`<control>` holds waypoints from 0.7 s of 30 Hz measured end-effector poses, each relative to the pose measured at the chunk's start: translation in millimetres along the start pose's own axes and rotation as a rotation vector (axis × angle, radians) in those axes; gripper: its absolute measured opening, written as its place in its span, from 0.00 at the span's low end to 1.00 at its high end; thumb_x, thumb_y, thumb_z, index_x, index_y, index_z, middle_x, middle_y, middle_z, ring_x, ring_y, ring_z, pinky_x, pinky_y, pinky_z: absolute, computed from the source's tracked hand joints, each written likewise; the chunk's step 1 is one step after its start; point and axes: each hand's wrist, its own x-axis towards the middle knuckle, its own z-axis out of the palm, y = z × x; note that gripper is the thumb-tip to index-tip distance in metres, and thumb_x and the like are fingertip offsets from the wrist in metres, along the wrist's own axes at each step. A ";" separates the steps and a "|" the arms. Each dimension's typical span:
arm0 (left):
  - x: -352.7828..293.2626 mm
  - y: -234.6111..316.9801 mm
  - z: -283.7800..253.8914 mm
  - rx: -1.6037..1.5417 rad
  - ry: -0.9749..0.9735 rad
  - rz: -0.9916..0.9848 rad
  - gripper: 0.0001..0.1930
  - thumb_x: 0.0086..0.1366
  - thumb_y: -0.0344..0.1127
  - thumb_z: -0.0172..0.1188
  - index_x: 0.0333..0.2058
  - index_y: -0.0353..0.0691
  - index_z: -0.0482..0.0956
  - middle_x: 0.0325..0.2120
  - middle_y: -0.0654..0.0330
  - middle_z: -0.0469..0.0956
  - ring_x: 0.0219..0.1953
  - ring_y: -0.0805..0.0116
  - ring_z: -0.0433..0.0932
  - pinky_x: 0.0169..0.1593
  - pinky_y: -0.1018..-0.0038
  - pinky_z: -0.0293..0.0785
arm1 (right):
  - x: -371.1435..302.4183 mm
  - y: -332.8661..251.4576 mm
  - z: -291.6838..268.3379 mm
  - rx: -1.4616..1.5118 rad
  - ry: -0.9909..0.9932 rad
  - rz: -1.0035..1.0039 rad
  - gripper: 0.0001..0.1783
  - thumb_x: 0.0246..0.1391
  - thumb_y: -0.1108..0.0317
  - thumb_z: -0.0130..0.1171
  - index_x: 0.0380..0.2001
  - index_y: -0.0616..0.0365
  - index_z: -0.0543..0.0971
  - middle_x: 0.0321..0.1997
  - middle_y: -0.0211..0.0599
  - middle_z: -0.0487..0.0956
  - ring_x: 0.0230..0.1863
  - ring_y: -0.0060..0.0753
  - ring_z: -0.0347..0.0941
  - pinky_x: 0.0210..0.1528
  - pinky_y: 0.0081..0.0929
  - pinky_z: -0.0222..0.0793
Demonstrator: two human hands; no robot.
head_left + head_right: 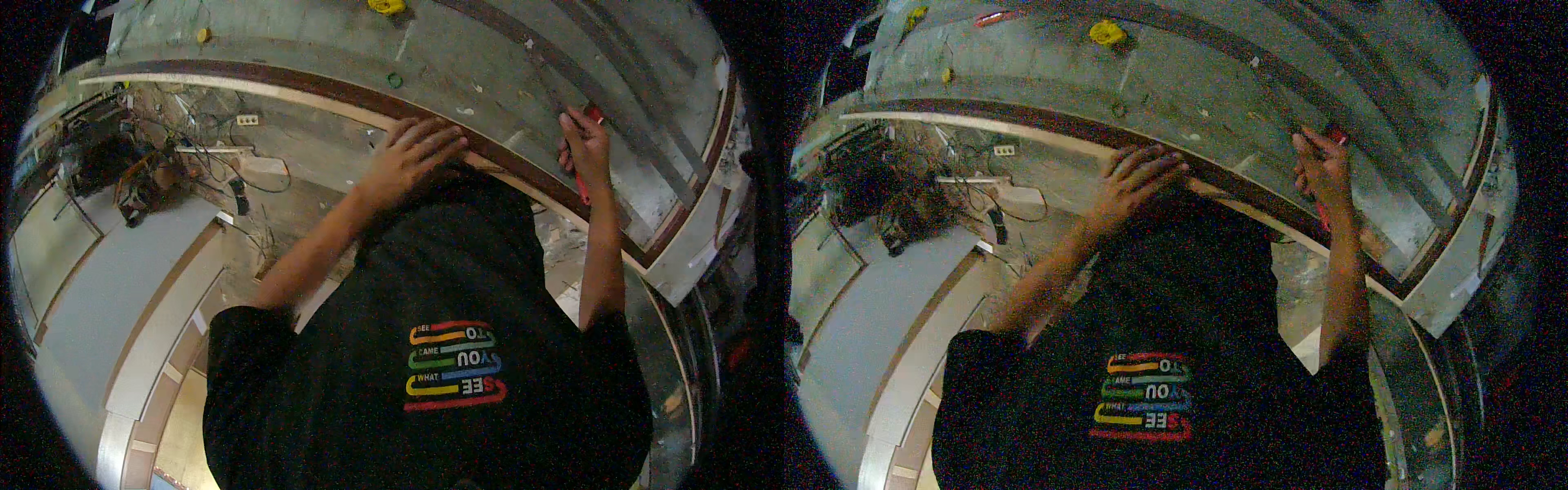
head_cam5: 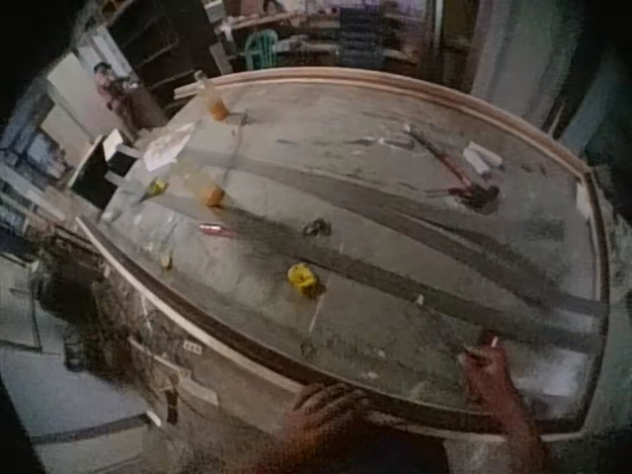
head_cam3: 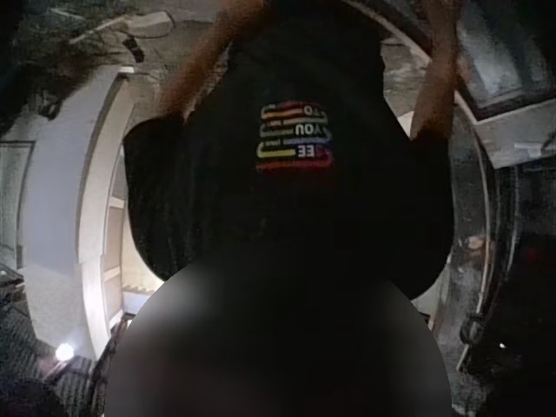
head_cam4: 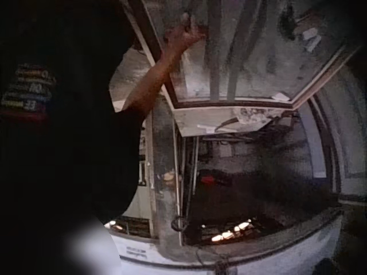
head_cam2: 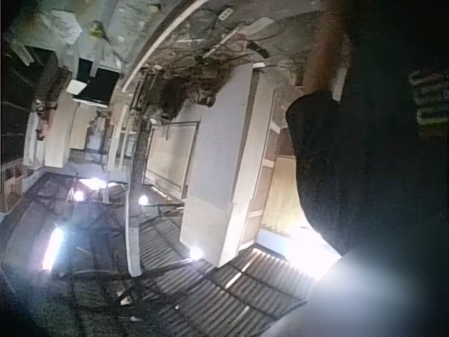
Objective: The person uses a hand file to shape and smooth the edges of a curved wooden frame. They repeatedly file different sections of the frame, occasionally pausing to inspect the surface.
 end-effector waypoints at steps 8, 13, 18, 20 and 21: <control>-25.4 27.8 15.9 0.210 0.073 -0.215 0.34 0.64 0.46 0.59 0.69 0.55 0.62 0.72 0.67 0.57 0.75 0.67 0.50 0.72 0.51 0.28 | 1.4 3.5 -2.5 -0.039 -0.062 -0.110 0.32 0.62 0.51 0.62 0.62 0.61 0.72 0.20 0.29 0.74 0.14 0.19 0.69 0.14 0.20 0.62; -11.8 61.8 25.9 0.034 0.248 -0.302 0.30 0.64 0.42 0.61 0.65 0.56 0.69 0.65 0.67 0.68 0.69 0.65 0.61 0.72 0.55 0.37 | 0.3 3.3 -4.9 0.040 -0.135 -0.155 0.31 0.64 0.52 0.59 0.62 0.61 0.71 0.21 0.30 0.75 0.14 0.18 0.68 0.15 0.20 0.62; 5.5 82.2 52.3 0.114 0.457 -0.265 0.23 0.61 0.36 0.63 0.56 0.54 0.78 0.50 0.67 0.80 0.56 0.65 0.73 0.68 0.59 0.50 | -3.1 15.0 -11.9 -0.086 -0.232 -0.296 0.28 0.67 0.54 0.55 0.63 0.62 0.71 0.22 0.29 0.75 0.15 0.17 0.65 0.18 0.18 0.61; 9.6 85.7 64.2 0.137 0.667 -0.236 0.22 0.58 0.34 0.65 0.53 0.52 0.79 0.41 0.68 0.82 0.50 0.66 0.76 0.63 0.60 0.58 | -7.1 17.2 -20.0 -0.139 -0.348 -0.310 0.28 0.68 0.55 0.54 0.64 0.60 0.69 0.23 0.28 0.75 0.16 0.15 0.63 0.19 0.18 0.60; 9.4 87.3 68.4 0.134 0.657 -0.283 0.22 0.57 0.33 0.65 0.52 0.52 0.80 0.40 0.67 0.82 0.48 0.66 0.76 0.60 0.61 0.59 | -10.9 17.6 -25.0 -0.132 -0.414 -0.284 0.28 0.68 0.55 0.54 0.65 0.59 0.69 0.23 0.27 0.75 0.16 0.14 0.63 0.19 0.17 0.60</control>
